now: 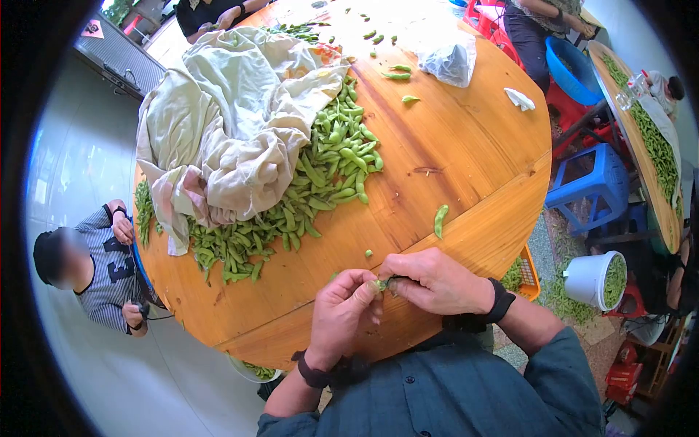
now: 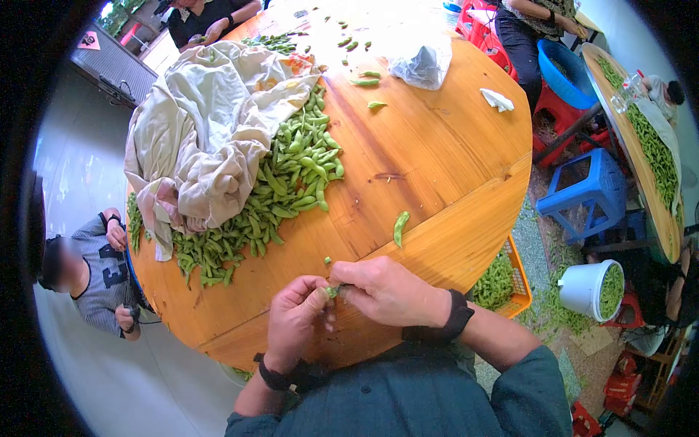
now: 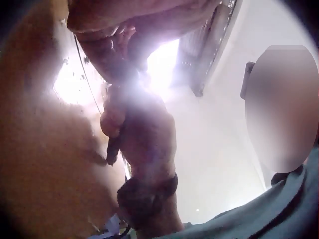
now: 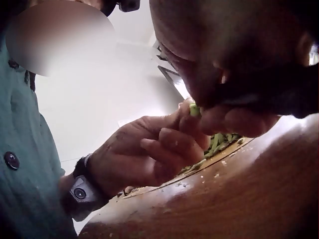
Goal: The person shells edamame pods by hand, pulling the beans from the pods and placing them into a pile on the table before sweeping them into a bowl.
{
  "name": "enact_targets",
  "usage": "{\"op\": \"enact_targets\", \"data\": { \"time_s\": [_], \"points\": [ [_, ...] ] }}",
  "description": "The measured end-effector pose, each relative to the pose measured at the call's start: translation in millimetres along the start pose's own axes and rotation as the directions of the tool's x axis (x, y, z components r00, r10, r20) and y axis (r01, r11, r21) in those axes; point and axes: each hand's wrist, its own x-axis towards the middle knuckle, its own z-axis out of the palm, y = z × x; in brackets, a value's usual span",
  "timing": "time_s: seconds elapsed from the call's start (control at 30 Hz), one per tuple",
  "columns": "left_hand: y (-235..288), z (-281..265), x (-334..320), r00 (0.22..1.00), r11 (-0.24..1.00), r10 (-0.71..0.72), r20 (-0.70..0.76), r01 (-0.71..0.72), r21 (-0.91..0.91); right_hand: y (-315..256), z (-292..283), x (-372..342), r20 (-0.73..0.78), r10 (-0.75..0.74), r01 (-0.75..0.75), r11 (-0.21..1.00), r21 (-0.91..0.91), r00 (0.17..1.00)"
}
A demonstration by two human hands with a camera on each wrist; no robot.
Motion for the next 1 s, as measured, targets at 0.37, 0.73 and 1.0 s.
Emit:
{"op": "enact_targets", "data": {
  "time_s": [0.37, 0.73, 1.0],
  "points": [
    [1.6, -6.4, 4.3, 0.986, 0.949, -0.112, 0.122, 0.143, -0.28, -5.8, -3.2, 1.3, 0.004, 0.007, -0.007, 0.998, 0.064, 1.0],
    [-1.4, -11.7, 10.0, 0.968, 0.915, -0.161, 0.192, 0.22, -0.338, -6.1, 5.2, 2.9, -0.155, -0.058, 0.054, 0.998, -0.027, 0.986],
    [6.4, 4.2, 2.9, 0.994, 0.995, -0.1, -0.04, 0.099, -0.03, -0.8, 7.5, 2.4, -0.145, -0.108, 0.057, 0.946, -0.319, 0.984]
  ]
}}
